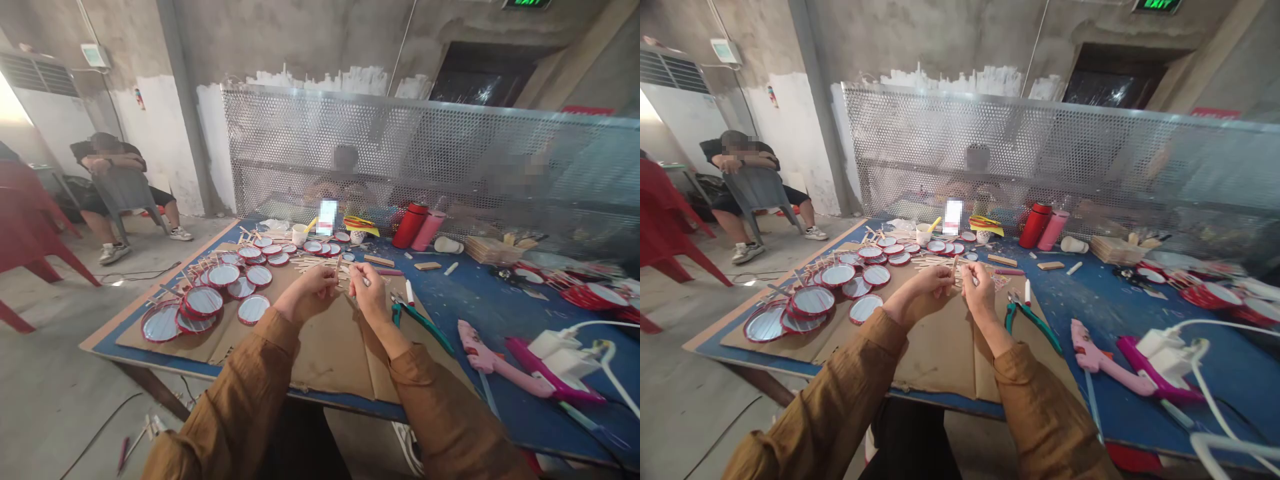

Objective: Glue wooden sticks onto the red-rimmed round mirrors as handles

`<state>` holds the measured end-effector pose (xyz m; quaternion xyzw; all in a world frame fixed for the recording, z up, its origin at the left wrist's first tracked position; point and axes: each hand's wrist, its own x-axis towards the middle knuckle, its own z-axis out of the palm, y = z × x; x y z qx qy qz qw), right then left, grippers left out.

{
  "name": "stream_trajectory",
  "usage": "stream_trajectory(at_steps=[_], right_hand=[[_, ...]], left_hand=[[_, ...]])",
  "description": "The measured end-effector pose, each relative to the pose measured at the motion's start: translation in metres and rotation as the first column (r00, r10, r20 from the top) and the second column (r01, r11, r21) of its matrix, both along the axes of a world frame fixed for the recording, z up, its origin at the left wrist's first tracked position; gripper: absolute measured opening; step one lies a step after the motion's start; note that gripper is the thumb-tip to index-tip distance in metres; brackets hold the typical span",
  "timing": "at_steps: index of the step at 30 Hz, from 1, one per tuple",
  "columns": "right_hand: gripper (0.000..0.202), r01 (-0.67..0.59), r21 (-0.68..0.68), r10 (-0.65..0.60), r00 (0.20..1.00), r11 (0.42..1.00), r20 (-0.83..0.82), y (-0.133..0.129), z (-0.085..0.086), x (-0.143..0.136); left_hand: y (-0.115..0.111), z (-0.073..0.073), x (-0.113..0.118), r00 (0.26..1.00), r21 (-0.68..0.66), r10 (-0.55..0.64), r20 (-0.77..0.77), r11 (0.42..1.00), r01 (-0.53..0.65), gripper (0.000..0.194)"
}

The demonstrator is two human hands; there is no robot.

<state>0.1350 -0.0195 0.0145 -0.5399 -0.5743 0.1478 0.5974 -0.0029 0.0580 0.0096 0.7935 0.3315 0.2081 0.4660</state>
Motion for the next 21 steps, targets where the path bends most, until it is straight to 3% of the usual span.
stream_trajectory(at_steps=[21], right_hand=[[0.03, -0.003, 0.013, 0.003, 1.0, 1.0, -0.025, 0.001, -0.0013, 0.0012]], left_hand=[[-0.0011, 0.0026, 0.0007, 1.0, -0.034, -0.004, -0.031, 0.999, 0.003, 0.014]])
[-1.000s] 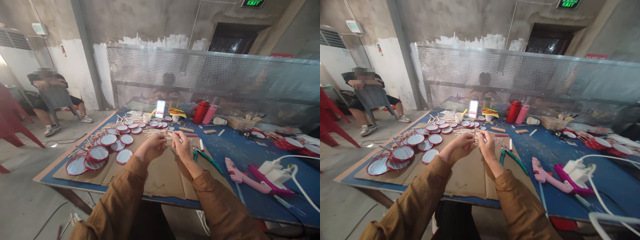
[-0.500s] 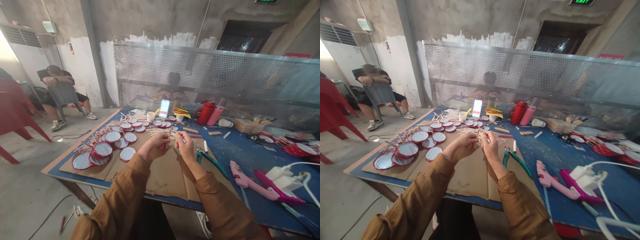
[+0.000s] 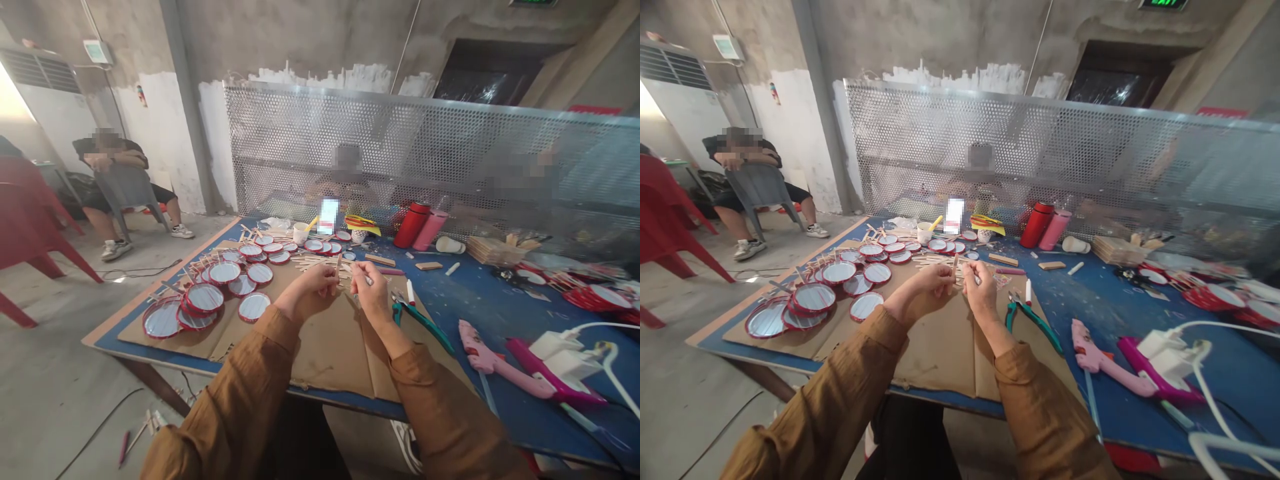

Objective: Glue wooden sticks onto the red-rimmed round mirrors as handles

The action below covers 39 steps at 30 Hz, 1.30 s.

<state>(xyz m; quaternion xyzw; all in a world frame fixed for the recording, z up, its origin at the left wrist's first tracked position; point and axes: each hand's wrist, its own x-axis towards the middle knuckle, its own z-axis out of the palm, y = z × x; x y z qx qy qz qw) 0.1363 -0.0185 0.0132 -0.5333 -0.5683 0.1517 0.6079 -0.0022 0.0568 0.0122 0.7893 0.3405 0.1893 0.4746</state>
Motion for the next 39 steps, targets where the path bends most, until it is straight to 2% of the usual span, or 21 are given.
stream_trajectory(at_steps=[15, 26, 39], right_hand=[[0.029, -0.004, 0.02, 0.003, 1.0, 1.0, 0.027, 0.0047, -0.0053, 0.0041], [0.028, -0.06, 0.01, 0.06, 0.997, 0.998, 0.039, 0.0037, -0.0036, 0.0018], [0.025, -0.092, -0.016, 0.093, 0.995, 0.996, 0.036, 0.0018, -0.0011, -0.0021]], left_hand=[[0.0019, -0.0013, 0.001, 1.0, 0.003, 0.004, -0.017, 1.0, -0.004, 0.012], [0.0022, -0.0022, 0.0011, 1.0, 0.032, -0.004, -0.019, 0.999, 0.005, 0.013], [-0.0001, 0.0006, -0.0002, 1.0, -0.02, 0.01, 0.003, 1.0, -0.01, 0.012]])
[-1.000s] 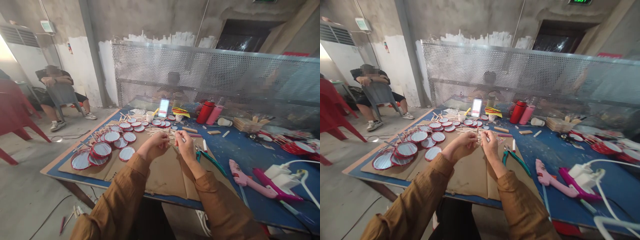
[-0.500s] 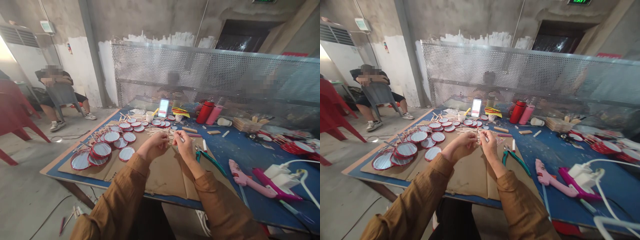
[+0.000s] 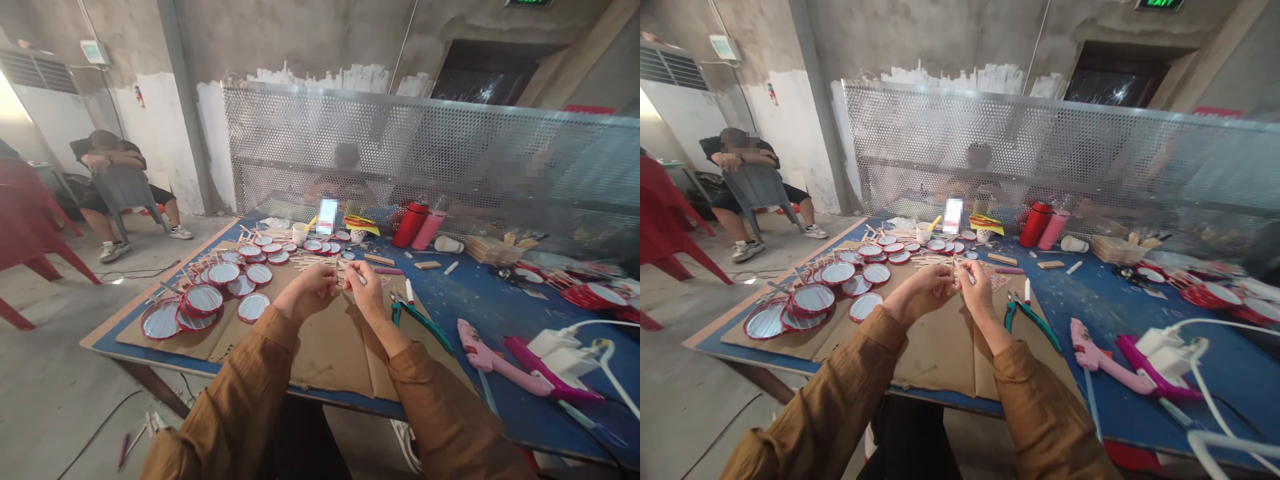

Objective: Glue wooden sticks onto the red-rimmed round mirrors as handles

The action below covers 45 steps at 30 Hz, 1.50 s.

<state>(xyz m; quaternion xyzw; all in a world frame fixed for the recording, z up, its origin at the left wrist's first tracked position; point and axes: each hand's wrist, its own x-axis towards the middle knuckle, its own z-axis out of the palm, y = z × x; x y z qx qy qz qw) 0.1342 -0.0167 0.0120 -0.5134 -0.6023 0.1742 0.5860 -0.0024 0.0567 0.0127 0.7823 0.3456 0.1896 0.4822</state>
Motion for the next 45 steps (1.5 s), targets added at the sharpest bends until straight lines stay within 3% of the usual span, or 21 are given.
stream_trajectory(at_steps=[3, 9, 18, 24, 31, 38, 45], right_hand=[[0.025, 0.029, -0.002, -0.029, 0.999, 1.0, 0.027, 0.002, -0.002, 0.002], [0.028, 0.243, -0.031, -0.242, 0.97, 0.969, 0.036, 0.007, -0.007, 0.012], [0.03, 0.131, 0.02, -0.13, 0.991, 0.991, -0.04, 0.002, -0.003, 0.006], [0.023, 0.01, 0.008, -0.011, 1.0, 1.0, 0.02, 0.0, -0.002, 0.0], [0.027, 0.136, 0.027, -0.136, 0.991, 0.99, -0.016, 0.004, -0.005, 0.005], [0.023, 0.033, 0.011, -0.033, 0.999, 0.999, 0.006, 0.001, -0.002, 0.001], [0.023, 0.067, -0.012, -0.067, 0.998, 0.998, 0.007, 0.0, -0.001, 0.001]], left_hand=[[0.0, 0.0, 0.0, 1.0, -0.014, 0.001, 0.008, 1.0, -0.001, 0.013], [0.001, 0.0, -0.001, 1.0, -0.036, 0.008, 0.02, 0.999, -0.007, 0.013], [0.0, 0.002, -0.002, 0.999, -0.031, -0.03, 0.04, 0.999, 0.031, 0.015], [0.001, 0.0, -0.003, 0.999, 0.002, -0.033, 0.022, 0.999, 0.033, 0.016], [-0.001, 0.003, -0.002, 1.0, 0.02, -0.011, -0.005, 1.0, 0.011, 0.015], [0.0, 0.003, -0.002, 1.0, 0.021, -0.012, -0.001, 1.0, 0.012, 0.014], [0.001, 0.001, -0.001, 0.999, 0.038, -0.023, -0.033, 0.999, 0.024, 0.016]])
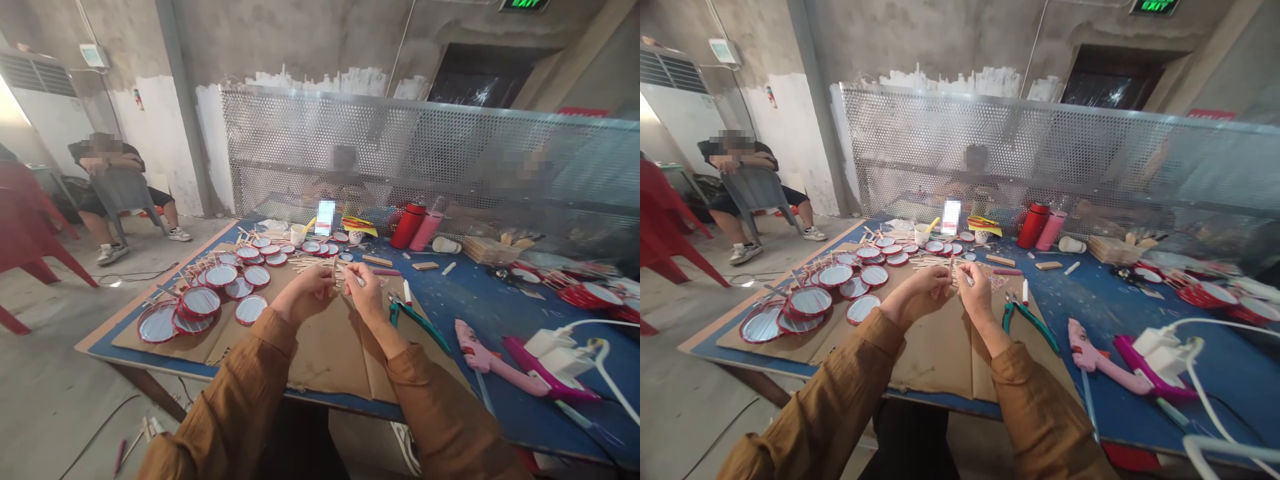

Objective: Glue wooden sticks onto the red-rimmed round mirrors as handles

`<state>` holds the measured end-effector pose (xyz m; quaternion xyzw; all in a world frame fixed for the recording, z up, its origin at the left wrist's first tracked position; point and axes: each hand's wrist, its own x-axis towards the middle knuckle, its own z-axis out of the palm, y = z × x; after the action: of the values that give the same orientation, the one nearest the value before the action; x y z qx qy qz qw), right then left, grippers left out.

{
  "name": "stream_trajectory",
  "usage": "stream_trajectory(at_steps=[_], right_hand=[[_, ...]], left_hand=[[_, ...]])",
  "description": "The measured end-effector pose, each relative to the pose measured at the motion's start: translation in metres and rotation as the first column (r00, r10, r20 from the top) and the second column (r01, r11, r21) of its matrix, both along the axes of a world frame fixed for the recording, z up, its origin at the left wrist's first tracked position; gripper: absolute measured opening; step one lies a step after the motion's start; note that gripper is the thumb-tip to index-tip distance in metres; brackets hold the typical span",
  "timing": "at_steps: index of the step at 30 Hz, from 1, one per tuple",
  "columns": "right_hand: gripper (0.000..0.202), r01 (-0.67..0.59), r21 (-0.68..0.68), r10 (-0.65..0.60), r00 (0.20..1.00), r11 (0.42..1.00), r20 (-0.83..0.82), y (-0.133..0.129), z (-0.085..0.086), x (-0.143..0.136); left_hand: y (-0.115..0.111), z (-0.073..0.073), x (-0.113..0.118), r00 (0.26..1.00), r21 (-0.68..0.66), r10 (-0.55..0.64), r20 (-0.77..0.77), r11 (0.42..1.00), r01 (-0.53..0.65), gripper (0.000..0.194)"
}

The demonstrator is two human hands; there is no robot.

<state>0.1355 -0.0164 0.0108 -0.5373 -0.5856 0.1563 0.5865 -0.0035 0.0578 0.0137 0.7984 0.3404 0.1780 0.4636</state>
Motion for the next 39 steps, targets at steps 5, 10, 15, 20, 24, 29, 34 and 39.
stream_trajectory(at_steps=[5, 10, 15, 20, 24, 29, 34, 39], right_hand=[[0.023, -0.008, -0.002, 0.008, 0.999, 1.0, 0.031, 0.001, 0.0001, 0.0006], [0.025, 0.003, 0.009, -0.003, 1.0, 1.0, -0.005, 0.0007, 0.0013, 0.0026], [0.028, 0.021, -0.008, -0.021, 1.0, 1.0, 0.016, 0.0019, 0.0003, 0.0057], [0.029, 0.004, 0.008, -0.004, 0.999, 1.0, -0.035, 0.0034, 0.0004, 0.0066], [0.028, -0.015, -0.001, 0.015, 1.0, 1.0, 0.019, 0.0025, 0.0008, 0.0051], [0.029, 0.021, -0.011, -0.021, 1.0, 1.0, -0.017, 0.0022, 0.0006, 0.0056], [0.028, -0.02, -0.006, 0.02, 1.0, 1.0, -0.015, 0.003, -0.0001, 0.0054], [0.027, -0.006, -0.026, 0.007, 1.0, 1.0, 0.029, 0.0026, -0.0002, 0.0056]], left_hand=[[0.0039, -0.0062, 0.0023, 1.0, -0.004, -0.004, 0.011, 1.0, 0.005, 0.014], [0.0054, -0.0078, 0.0028, 1.0, 0.012, -0.012, 0.012, 1.0, 0.012, 0.014], [0.0042, -0.0055, 0.0031, 1.0, 0.011, 0.031, -0.004, 0.999, -0.031, 0.01], [0.0043, -0.0054, 0.0037, 1.0, -0.03, 0.009, 0.016, 1.0, -0.009, 0.01], [0.0046, -0.006, 0.0046, 1.0, -0.042, 0.021, 0.017, 0.999, -0.02, 0.013], [0.004, -0.005, 0.0051, 1.0, -0.05, 0.017, 0.025, 0.999, -0.016, 0.013], [0.0045, -0.0056, 0.0055, 1.0, -0.031, 0.026, 0.011, 0.999, -0.026, 0.015], [0.0058, -0.0096, 0.0056, 1.0, -0.001, 0.021, 0.02, 1.0, -0.021, 0.017]])
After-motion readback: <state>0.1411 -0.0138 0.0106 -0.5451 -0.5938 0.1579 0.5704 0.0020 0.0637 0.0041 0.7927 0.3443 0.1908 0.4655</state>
